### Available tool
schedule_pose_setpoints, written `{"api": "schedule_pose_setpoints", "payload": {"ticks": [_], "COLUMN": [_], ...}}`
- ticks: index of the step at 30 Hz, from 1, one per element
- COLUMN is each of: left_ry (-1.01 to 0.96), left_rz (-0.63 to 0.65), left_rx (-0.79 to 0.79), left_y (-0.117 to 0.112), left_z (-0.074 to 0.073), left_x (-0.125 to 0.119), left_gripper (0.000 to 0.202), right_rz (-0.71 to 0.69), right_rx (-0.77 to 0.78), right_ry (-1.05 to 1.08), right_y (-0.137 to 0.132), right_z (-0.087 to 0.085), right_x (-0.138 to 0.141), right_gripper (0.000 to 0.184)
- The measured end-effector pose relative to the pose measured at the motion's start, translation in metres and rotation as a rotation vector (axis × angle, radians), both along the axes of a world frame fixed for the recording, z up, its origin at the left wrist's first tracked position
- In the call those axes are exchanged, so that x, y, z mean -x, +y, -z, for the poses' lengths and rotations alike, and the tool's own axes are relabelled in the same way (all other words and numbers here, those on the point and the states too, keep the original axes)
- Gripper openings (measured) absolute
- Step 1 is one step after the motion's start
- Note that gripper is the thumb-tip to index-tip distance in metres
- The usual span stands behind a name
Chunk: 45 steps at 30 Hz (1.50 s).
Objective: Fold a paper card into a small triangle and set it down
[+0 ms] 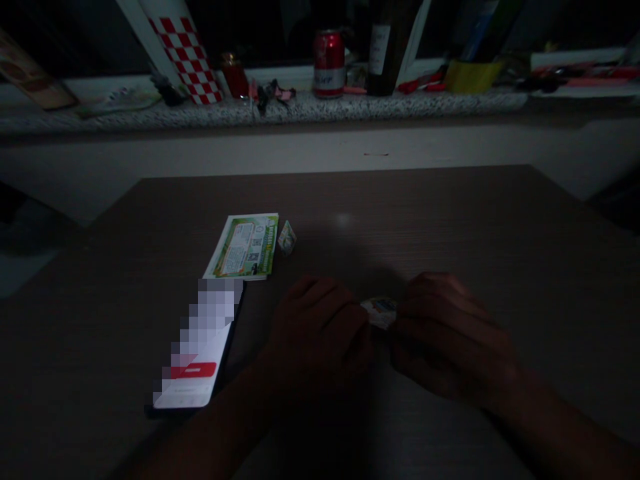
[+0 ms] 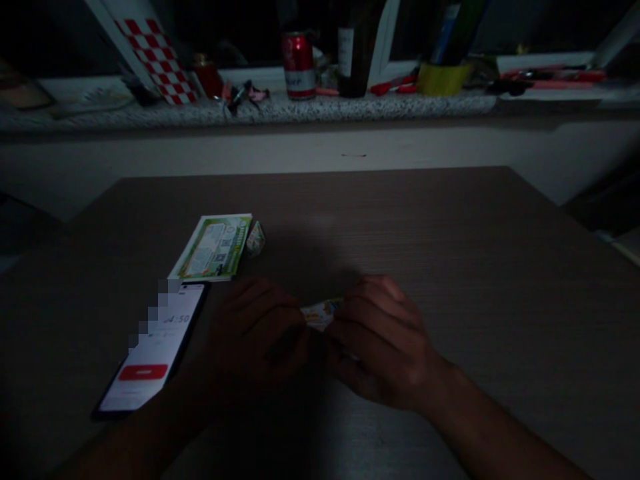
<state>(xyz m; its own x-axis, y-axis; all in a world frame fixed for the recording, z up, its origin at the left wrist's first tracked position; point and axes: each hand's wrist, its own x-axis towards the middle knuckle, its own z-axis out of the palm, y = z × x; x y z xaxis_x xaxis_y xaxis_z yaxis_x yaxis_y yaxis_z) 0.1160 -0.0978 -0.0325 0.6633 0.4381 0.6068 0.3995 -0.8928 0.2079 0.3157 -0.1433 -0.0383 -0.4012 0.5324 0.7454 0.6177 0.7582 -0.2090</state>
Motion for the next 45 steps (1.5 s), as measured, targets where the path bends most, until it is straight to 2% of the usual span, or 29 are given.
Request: {"api": "schedule_pose_setpoints", "payload": {"ticks": [6, 13, 24, 37, 43, 45], "left_ry": [-0.007, 0.024, 0.042, 0.009, 0.0, -0.03], "left_rz": [-0.076, 0.005, 0.07, -0.082, -0.194, -0.195], "left_rx": [-0.004, -0.016, 0.009, 0.003, -0.032, -0.026], "left_y": [0.01, -0.001, -0.004, 0.006, 0.017, 0.016], "left_z": [0.0, -0.008, -0.006, -0.002, -0.003, -0.005], "left_x": [0.012, 0.008, 0.0, 0.004, 0.015, 0.018], "left_gripper": [0.004, 0.006, 0.008, 0.006, 0.007, 0.007], "right_rz": [0.039, 0.026, -0.029, -0.008, 0.02, 0.03], "right_rx": [-0.002, 0.018, 0.051, 0.007, 0.019, 0.031], "right_ry": [0.03, 0.018, 0.006, 0.054, 0.069, 0.083], "right_y": [-0.003, -0.002, -0.004, -0.004, -0.003, -0.002], "right_z": [-0.008, -0.003, 0.004, -0.008, -0.013, -0.013], "right_x": [-0.002, -0.001, 0.0, 0.004, -0.004, -0.006], "right_gripper": [0.008, 0.009, 0.012, 0.011, 0.011, 0.012]}}
